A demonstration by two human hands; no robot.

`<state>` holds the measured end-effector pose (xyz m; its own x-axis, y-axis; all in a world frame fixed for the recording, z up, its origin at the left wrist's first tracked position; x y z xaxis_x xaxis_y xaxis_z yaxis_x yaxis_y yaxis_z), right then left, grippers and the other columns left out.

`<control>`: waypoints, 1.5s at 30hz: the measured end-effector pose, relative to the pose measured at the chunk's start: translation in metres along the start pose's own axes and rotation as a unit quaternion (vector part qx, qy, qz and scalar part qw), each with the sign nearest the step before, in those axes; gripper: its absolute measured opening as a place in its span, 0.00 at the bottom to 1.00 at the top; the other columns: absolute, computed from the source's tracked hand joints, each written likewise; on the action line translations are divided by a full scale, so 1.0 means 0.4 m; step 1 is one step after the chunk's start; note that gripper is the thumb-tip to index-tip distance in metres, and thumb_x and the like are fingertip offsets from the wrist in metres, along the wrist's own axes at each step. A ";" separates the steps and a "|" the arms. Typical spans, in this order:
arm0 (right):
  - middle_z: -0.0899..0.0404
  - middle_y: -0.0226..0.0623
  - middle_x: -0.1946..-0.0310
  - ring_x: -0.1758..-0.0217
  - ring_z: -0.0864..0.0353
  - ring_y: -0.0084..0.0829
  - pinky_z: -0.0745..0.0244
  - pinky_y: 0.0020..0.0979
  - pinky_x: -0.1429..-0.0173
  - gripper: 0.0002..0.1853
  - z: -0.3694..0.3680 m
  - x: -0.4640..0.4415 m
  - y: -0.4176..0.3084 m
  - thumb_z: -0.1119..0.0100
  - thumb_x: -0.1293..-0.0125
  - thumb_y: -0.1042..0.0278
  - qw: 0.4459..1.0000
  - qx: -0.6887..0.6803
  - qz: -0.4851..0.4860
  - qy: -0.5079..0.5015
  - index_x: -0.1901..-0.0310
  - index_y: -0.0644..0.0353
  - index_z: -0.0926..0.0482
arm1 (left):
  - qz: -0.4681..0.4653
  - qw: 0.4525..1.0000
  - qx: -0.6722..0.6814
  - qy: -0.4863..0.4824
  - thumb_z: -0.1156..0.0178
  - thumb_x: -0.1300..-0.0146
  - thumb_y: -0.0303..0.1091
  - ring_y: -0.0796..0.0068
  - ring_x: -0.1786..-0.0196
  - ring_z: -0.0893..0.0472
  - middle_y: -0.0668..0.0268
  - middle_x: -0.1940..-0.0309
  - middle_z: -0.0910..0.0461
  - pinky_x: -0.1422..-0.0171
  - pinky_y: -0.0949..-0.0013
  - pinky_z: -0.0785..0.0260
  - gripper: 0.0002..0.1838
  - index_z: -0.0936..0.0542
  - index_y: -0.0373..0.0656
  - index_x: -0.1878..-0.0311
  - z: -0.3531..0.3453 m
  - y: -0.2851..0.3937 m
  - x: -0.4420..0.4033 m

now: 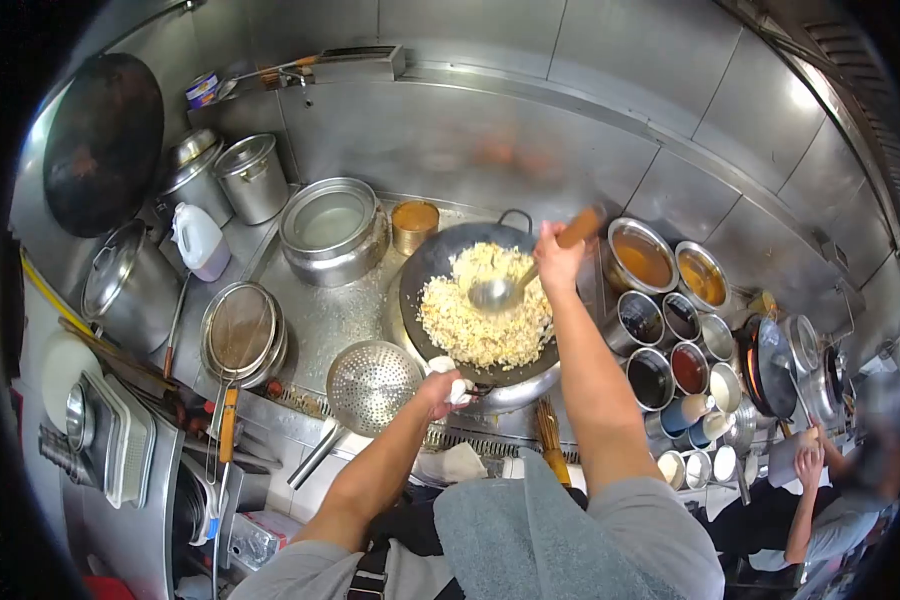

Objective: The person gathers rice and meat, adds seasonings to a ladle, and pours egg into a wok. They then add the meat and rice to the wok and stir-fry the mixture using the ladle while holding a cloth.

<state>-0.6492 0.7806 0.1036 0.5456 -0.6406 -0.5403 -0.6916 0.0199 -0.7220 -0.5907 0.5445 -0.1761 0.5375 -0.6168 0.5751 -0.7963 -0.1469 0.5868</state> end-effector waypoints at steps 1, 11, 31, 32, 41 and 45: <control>0.38 0.23 0.86 0.87 0.40 0.18 0.43 0.23 0.83 0.11 -0.039 -0.013 -0.039 0.38 0.35 0.66 0.997 0.036 -0.069 -0.011 0.69 0.54 0.32 | -0.004 0.999 -0.008 0.052 0.46 0.39 0.29 0.65 0.72 0.18 0.59 0.68 0.19 0.74 0.62 0.25 0.06 0.24 0.39 0.60 -0.008 0.002 0.066; 0.41 0.19 0.87 0.89 0.43 0.17 0.47 0.23 0.86 0.13 -0.096 0.044 -0.344 0.42 0.32 0.64 0.986 -0.018 -0.169 0.001 0.72 0.53 0.33 | -0.037 0.993 0.092 0.070 0.44 0.39 0.29 0.66 0.71 0.21 0.61 0.67 0.23 0.71 0.58 0.25 0.14 0.29 0.43 0.50 -0.059 -0.010 0.201; 0.37 0.24 0.87 0.89 0.39 0.21 0.43 0.26 0.86 0.17 -0.126 -0.063 -0.336 0.38 0.34 0.58 0.991 0.107 -0.067 0.040 0.71 0.55 0.35 | -0.115 0.989 -0.071 0.054 0.43 0.45 0.24 0.67 0.71 0.19 0.60 0.65 0.21 0.74 0.63 0.27 0.13 0.25 0.37 0.55 0.201 -0.223 0.207; 0.38 0.24 0.87 0.89 0.40 0.20 0.43 0.25 0.86 0.18 -0.138 -0.101 -0.431 0.38 0.34 0.57 0.989 0.128 -0.064 0.040 0.72 0.55 0.35 | -0.095 0.991 -0.070 0.071 0.43 0.45 0.23 0.66 0.69 0.19 0.62 0.65 0.21 0.72 0.61 0.26 0.14 0.26 0.40 0.53 0.230 -0.253 0.258; 0.35 0.26 0.84 0.86 0.36 0.20 0.41 0.25 0.84 0.12 -0.100 0.113 -0.116 0.38 0.35 0.67 0.990 0.050 -0.128 0.007 0.68 0.55 0.34 | -0.046 0.997 -0.032 0.051 0.44 0.37 0.35 0.69 0.72 0.21 0.63 0.70 0.21 0.74 0.61 0.28 0.09 0.26 0.42 0.57 -0.003 -0.086 0.125; 0.42 0.22 0.87 0.89 0.44 0.19 0.46 0.25 0.84 0.15 -0.118 -0.025 -0.216 0.42 0.31 0.61 0.995 0.052 -0.072 -0.052 0.70 0.51 0.38 | -0.228 0.971 -0.055 0.053 0.46 0.41 0.24 0.67 0.67 0.20 0.61 0.62 0.22 0.67 0.64 0.25 0.16 0.27 0.38 0.48 0.021 -0.092 0.279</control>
Point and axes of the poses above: each hand's wrist, its own x-axis away from the middle knuckle, its own z-axis out of the back of the hand, y = z × x, the point moved 7 cm from there along -x, towards the middle knuckle
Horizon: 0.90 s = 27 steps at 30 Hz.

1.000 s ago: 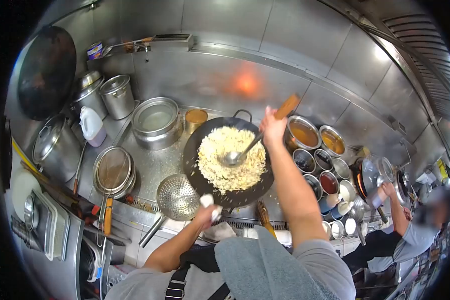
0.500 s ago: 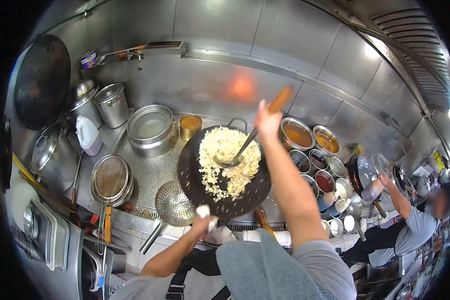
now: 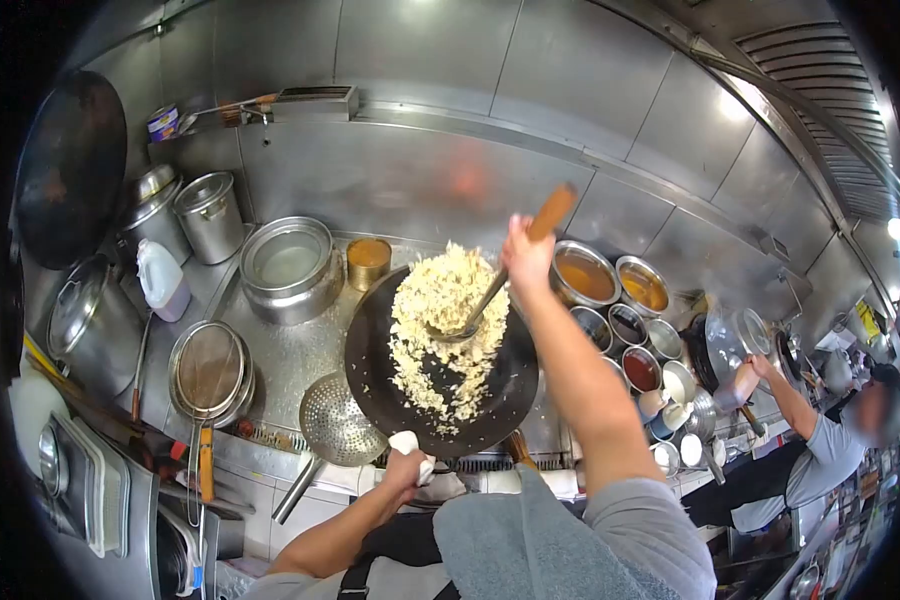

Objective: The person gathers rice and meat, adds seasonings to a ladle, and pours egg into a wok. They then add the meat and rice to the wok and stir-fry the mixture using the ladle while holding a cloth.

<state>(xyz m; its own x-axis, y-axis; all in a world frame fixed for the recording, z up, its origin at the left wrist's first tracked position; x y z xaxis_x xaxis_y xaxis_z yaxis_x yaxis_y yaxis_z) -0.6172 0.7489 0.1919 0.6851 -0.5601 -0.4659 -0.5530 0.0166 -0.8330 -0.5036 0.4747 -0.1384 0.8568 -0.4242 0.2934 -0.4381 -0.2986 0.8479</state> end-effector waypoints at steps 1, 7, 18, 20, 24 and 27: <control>0.42 0.22 0.87 0.89 0.45 0.19 0.46 0.26 0.85 0.16 0.021 -0.059 0.024 0.42 0.31 0.58 0.998 0.033 -0.053 0.016 0.70 0.51 0.38 | 0.029 0.999 0.043 0.010 0.47 0.41 0.23 0.67 0.68 0.20 0.61 0.64 0.21 0.69 0.63 0.25 0.14 0.27 0.38 0.50 -0.013 0.010 0.018; 0.43 0.18 0.88 0.89 0.47 0.14 0.50 0.22 0.84 0.19 -0.025 -0.042 -0.226 0.39 0.33 0.56 0.999 0.025 -0.018 0.012 0.78 0.50 0.35 | 0.158 0.986 0.029 0.044 0.45 0.42 0.33 0.68 0.79 0.23 0.61 0.73 0.23 0.84 0.63 0.35 0.09 0.27 0.38 0.61 -0.064 -0.023 -0.254; 0.39 0.22 0.86 0.87 0.43 0.17 0.47 0.23 0.84 0.11 -0.053 -0.049 0.007 0.40 0.33 0.68 0.999 0.005 -0.037 -0.029 0.69 0.54 0.34 | 0.156 0.987 -0.010 0.046 0.45 0.41 0.34 0.69 0.77 0.22 0.62 0.72 0.22 0.83 0.65 0.32 0.12 0.29 0.42 0.54 -0.066 -0.029 -0.268; 0.40 0.21 0.86 0.87 0.45 0.16 0.49 0.24 0.83 0.12 -0.055 0.026 -0.069 0.42 0.33 0.68 0.995 -0.048 0.028 -0.083 0.70 0.54 0.35 | 0.150 0.987 -0.004 0.053 0.45 0.41 0.34 0.69 0.77 0.22 0.62 0.72 0.22 0.83 0.65 0.32 0.11 0.29 0.42 0.56 -0.063 -0.030 -0.274; 0.35 0.23 0.86 0.85 0.37 0.19 0.42 0.22 0.80 0.17 0.029 0.103 0.269 0.36 0.36 0.59 0.993 0.061 0.017 -0.100 0.76 0.55 0.33 | 0.135 0.989 -0.015 0.052 0.46 0.41 0.34 0.68 0.81 0.24 0.61 0.75 0.23 0.87 0.65 0.34 0.09 0.28 0.40 0.60 -0.069 -0.031 -0.264; 0.33 0.22 0.86 0.85 0.36 0.17 0.43 0.23 0.81 0.16 -0.062 -0.059 0.181 0.34 0.38 0.56 0.969 0.212 -0.056 -0.116 0.73 0.56 0.28 | 0.124 0.988 -0.048 0.078 0.46 0.41 0.33 0.68 0.85 0.26 0.61 0.78 0.24 0.90 0.66 0.39 0.09 0.27 0.39 0.61 -0.050 -0.032 -0.267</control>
Point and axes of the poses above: each hand's wrist, its own x-axis away from the middle knuckle, its own z-axis out of the back of the hand, y = z × x, the point moved 7 cm from there along -x, towards the middle knuckle
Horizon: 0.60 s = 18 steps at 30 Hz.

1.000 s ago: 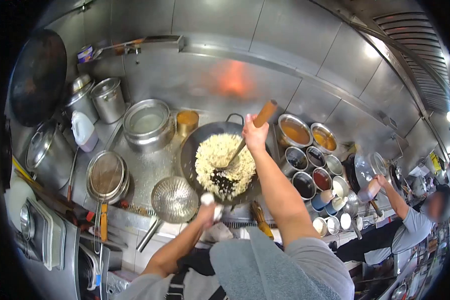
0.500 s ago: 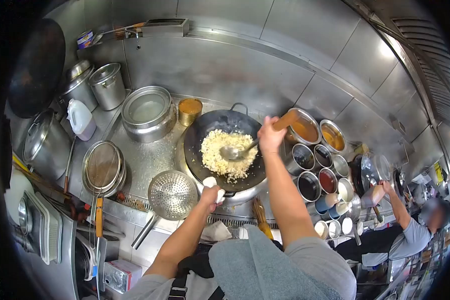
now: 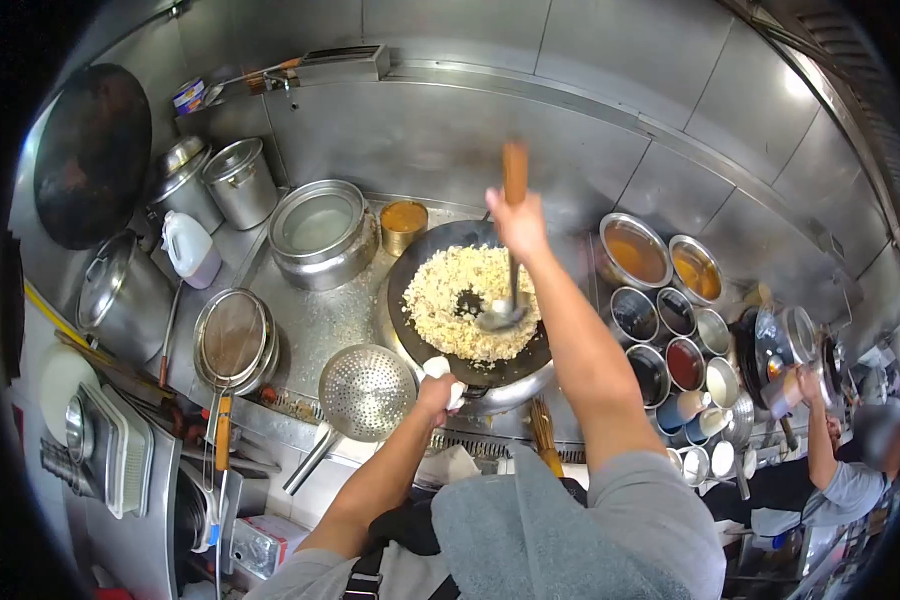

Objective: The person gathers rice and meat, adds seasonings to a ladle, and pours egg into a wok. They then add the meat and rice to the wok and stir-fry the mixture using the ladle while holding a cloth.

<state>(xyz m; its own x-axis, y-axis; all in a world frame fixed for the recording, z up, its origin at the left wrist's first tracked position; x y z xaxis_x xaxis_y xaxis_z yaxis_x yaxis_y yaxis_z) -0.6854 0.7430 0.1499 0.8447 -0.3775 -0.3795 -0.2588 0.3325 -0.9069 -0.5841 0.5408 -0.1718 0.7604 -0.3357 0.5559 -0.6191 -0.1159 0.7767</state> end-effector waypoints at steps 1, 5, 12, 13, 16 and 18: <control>0.34 0.22 0.86 0.85 0.37 0.17 0.44 0.23 0.82 0.16 0.021 -0.003 -0.078 0.34 0.38 0.57 0.999 -0.040 0.016 0.015 0.73 0.56 0.28 | -0.012 1.000 -0.003 -0.009 0.46 0.41 0.33 0.68 0.86 0.27 0.61 0.79 0.24 0.90 0.66 0.40 0.08 0.27 0.39 0.62 -0.006 0.008 -0.003; 0.32 0.25 0.84 0.84 0.37 0.16 0.43 0.22 0.81 0.14 0.067 0.076 -0.100 0.37 0.35 0.66 0.957 -0.242 0.145 0.070 0.75 0.54 0.32 | -0.017 1.000 -0.012 -0.001 0.47 0.43 0.32 0.69 0.87 0.27 0.61 0.79 0.25 0.90 0.65 0.40 0.07 0.27 0.38 0.65 -0.009 0.021 -0.010; 0.36 0.23 0.86 0.85 0.37 0.19 0.39 0.26 0.80 0.13 -0.037 0.043 -0.100 0.43 0.32 0.69 0.998 -0.024 0.061 0.025 0.74 0.53 0.34 | -0.029 0.996 -0.083 0.001 0.44 0.37 0.42 0.69 0.82 0.24 0.63 0.77 0.23 0.85 0.64 0.35 0.14 0.26 0.38 0.62 0.006 0.027 0.013; 0.36 0.23 0.85 0.85 0.37 0.19 0.40 0.25 0.80 0.12 -0.037 0.055 -0.126 0.43 0.32 0.68 0.988 -0.140 0.051 0.042 0.73 0.54 0.33 | -0.017 0.996 -0.092 -0.003 0.44 0.35 0.46 0.70 0.81 0.23 0.63 0.77 0.23 0.84 0.64 0.34 0.17 0.26 0.39 0.62 0.006 0.045 0.026; 0.36 0.23 0.85 0.84 0.37 0.19 0.39 0.25 0.79 0.13 -0.032 0.104 0.096 0.42 0.32 0.66 0.961 -0.180 0.186 0.101 0.73 0.54 0.32 | 0.009 0.997 -0.067 -0.044 0.45 0.35 0.53 0.70 0.75 0.21 0.61 0.70 0.20 0.79 0.64 0.30 0.24 0.24 0.37 0.56 0.028 0.016 0.021; 0.31 0.26 0.84 0.80 0.33 0.21 0.35 0.29 0.74 0.17 -0.074 0.083 0.139 0.38 0.35 0.57 0.959 -0.272 0.079 0.019 0.76 0.58 0.29 | 0.056 0.995 -0.078 -0.038 0.49 0.33 0.60 0.70 0.68 0.19 0.62 0.65 0.20 0.71 0.60 0.26 0.28 0.24 0.39 0.54 0.081 0.000 0.042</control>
Point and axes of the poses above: each hand's wrist, its own x-axis away from the middle knuckle, its own z-axis out of the back of the hand, y = z × x, the point moved 7 cm from there along -x, towards the middle knuckle
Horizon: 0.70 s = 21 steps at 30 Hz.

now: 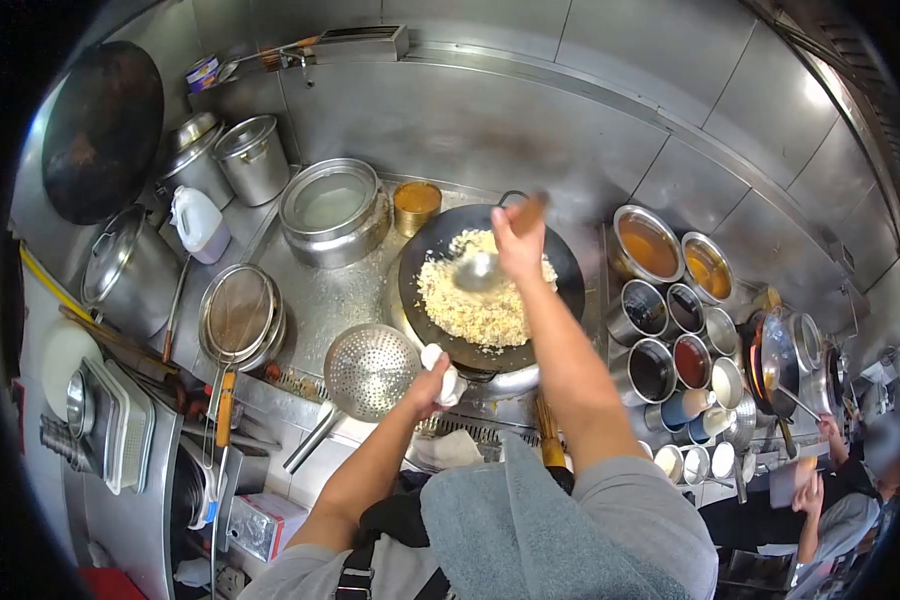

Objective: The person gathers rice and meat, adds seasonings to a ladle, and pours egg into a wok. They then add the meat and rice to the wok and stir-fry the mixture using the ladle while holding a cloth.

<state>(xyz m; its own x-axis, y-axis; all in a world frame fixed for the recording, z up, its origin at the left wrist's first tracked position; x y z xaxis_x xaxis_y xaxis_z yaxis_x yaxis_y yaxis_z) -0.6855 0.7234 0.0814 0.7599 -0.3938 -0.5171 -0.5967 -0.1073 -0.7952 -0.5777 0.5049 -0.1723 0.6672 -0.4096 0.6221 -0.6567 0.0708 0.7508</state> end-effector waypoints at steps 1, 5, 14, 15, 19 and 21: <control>0.31 0.25 0.84 0.81 0.33 0.20 0.36 0.28 0.75 0.18 -0.047 -0.028 -0.061 0.37 0.36 0.57 0.986 0.164 -0.028 -0.023 0.76 0.58 0.29 | -0.001 0.999 0.019 -0.031 0.51 0.33 0.61 0.70 0.65 0.19 0.63 0.63 0.20 0.66 0.59 0.25 0.30 0.24 0.39 0.52 0.031 -0.016 0.020; 0.33 0.24 0.86 0.84 0.36 0.18 0.42 0.25 0.81 0.17 -0.178 0.017 -0.374 0.35 0.37 0.60 0.978 0.192 -0.062 -0.044 0.77 0.57 0.30 | -0.025 0.990 0.120 -0.071 0.53 0.33 0.64 0.69 0.58 0.19 0.62 0.58 0.20 0.53 0.63 0.25 0.34 0.26 0.38 0.46 0.188 -0.057 0.218; 0.34 0.25 0.87 0.88 0.37 0.19 0.42 0.25 0.84 0.16 -0.008 -0.041 -0.211 0.37 0.35 0.61 0.983 0.140 -0.075 0.089 0.73 0.56 0.33 | -0.089 0.990 0.042 0.102 0.52 0.29 0.56 0.77 0.54 0.25 0.65 0.55 0.24 0.50 0.70 0.32 0.29 0.31 0.37 0.43 0.558 -0.210 0.481; 0.35 0.24 0.87 0.89 0.39 0.19 0.44 0.25 0.85 0.17 -0.040 -0.032 -0.288 0.37 0.34 0.59 0.982 0.154 -0.069 0.083 0.74 0.56 0.32 | -0.110 0.986 0.036 0.118 0.53 0.29 0.57 0.77 0.54 0.26 0.64 0.54 0.25 0.50 0.71 0.32 0.29 0.31 0.37 0.43 0.569 -0.202 0.496; 0.35 0.24 0.87 0.88 0.36 0.18 0.43 0.24 0.84 0.15 -0.043 0.068 -0.222 0.36 0.36 0.62 0.965 0.218 -0.062 0.129 0.73 0.57 0.32 | -0.132 0.981 -0.010 0.140 0.52 0.29 0.55 0.75 0.56 0.27 0.64 0.58 0.25 0.52 0.69 0.32 0.27 0.28 0.37 0.49 0.545 -0.163 0.490; 0.33 0.25 0.86 0.86 0.35 0.19 0.40 0.24 0.82 0.14 0.010 0.044 -0.058 0.36 0.36 0.63 0.997 0.058 -0.027 0.050 0.70 0.58 0.32 | -0.158 0.977 -0.092 0.110 0.51 0.29 0.54 0.74 0.58 0.27 0.65 0.61 0.24 0.52 0.67 0.32 0.24 0.25 0.37 0.54 0.494 -0.130 0.458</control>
<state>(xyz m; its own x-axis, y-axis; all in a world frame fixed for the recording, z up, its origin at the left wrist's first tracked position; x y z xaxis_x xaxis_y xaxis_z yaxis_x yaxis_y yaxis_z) -0.6572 0.7229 0.0896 0.7574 -0.4802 -0.4424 -0.5172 -0.0277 -0.8554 -0.4907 0.2465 -0.1413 0.8990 -0.2330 0.3709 -0.3454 0.1438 0.9274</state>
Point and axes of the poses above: each hand's wrist, its own x-axis away from the middle knuckle, its own z-axis out of the back of the hand, y = z × x, the point moved 7 cm from there along -x, towards the middle knuckle
